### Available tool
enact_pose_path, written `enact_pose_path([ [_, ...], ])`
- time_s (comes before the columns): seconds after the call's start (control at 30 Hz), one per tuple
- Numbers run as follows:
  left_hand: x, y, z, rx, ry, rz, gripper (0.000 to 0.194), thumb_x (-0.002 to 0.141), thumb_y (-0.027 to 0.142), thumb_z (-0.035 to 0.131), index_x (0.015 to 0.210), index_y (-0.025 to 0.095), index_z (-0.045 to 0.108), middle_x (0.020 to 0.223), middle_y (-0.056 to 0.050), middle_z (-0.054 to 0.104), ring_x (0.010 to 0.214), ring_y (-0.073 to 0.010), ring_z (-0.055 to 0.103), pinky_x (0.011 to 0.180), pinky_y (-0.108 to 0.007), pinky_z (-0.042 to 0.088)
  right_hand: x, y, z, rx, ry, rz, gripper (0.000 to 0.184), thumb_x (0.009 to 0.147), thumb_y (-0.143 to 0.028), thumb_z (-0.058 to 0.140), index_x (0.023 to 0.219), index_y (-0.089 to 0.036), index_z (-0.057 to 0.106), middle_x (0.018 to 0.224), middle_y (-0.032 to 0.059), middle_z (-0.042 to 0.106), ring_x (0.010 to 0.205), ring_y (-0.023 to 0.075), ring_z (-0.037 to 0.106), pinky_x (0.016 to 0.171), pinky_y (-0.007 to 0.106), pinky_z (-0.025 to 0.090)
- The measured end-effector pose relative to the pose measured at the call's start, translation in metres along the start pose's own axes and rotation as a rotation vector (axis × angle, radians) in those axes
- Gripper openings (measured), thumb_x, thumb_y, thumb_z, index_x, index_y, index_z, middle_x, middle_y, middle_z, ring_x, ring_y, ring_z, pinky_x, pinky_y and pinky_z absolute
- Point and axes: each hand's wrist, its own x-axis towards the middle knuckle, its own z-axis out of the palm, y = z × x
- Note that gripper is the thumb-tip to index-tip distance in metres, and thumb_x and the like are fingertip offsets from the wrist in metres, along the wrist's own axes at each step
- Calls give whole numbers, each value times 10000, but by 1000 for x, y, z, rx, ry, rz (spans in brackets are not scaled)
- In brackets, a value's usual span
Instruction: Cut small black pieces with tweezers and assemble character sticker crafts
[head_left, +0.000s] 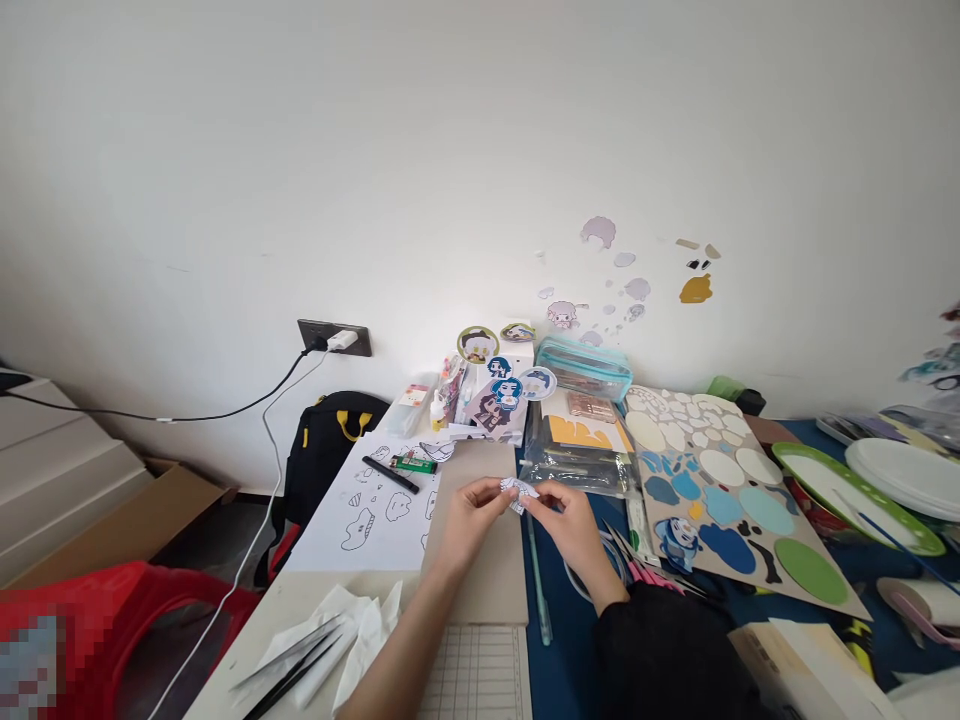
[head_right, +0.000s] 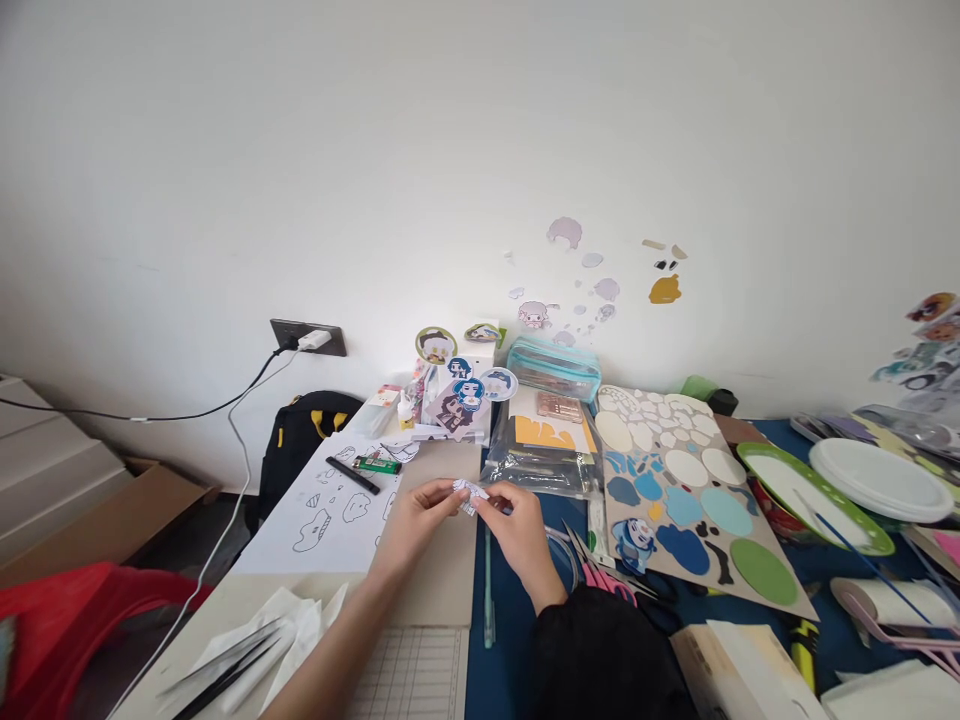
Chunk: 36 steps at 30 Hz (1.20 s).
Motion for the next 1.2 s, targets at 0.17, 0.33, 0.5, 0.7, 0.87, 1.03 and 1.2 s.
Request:
enact_pose_path([
  [0.17,-1,2,-1,42,-66,4,297,698,454,656,810,184,707,805,-17,696,788,-186,595,721,-261,453,2,4,-5,73,-71,63,295,690,-446,672,648,-155,653,572,-1,556,563,133,472,543,240,354],
  [0.33,1,-1,-3,112,-63,6,342,731,490,603,673,160,672,672,-9,642,692,-155,549,680,-250,412,3,5,-3,153,-105,145,338,720,-489,632,668,-161,699,633,34,637,635,168,545,629,273,402],
  [0.5,1,0,-2,119,-42,-10,359,719,506,598,666,158,667,662,-8,636,679,-153,539,669,-251,402,5,6,-4,204,-117,200,368,731,-510,621,687,-161,729,601,34,637,615,161,524,624,279,383],
  [0.7,-1,3,1,110,-10,-22,348,666,510,643,674,164,672,654,-3,636,657,-156,546,644,-253,409,5,5,-5,299,-109,268,376,690,-520,674,620,-153,714,577,32,629,613,148,512,633,268,374],
  [0.87,-3,2,3,82,79,5,351,655,500,665,667,149,671,687,-25,661,699,-179,577,656,-263,416,2,1,-1,506,-160,445,454,721,-576,620,738,-134,721,722,75,669,626,134,550,596,242,399],
  [1.03,-3,-4,5,61,163,58,332,653,477,683,607,152,635,609,-3,616,633,-148,543,610,-245,396,2,-3,-3,701,-257,633,442,850,-514,483,836,-134,707,838,94,666,573,80,532,535,193,405],
  [1.2,-1,-10,9,14,210,82,323,639,470,696,615,161,609,617,1,598,626,-142,522,611,-246,397,3,-9,-6,730,-306,705,441,924,-434,368,902,-115,672,917,116,669,534,56,527,464,158,387],
])
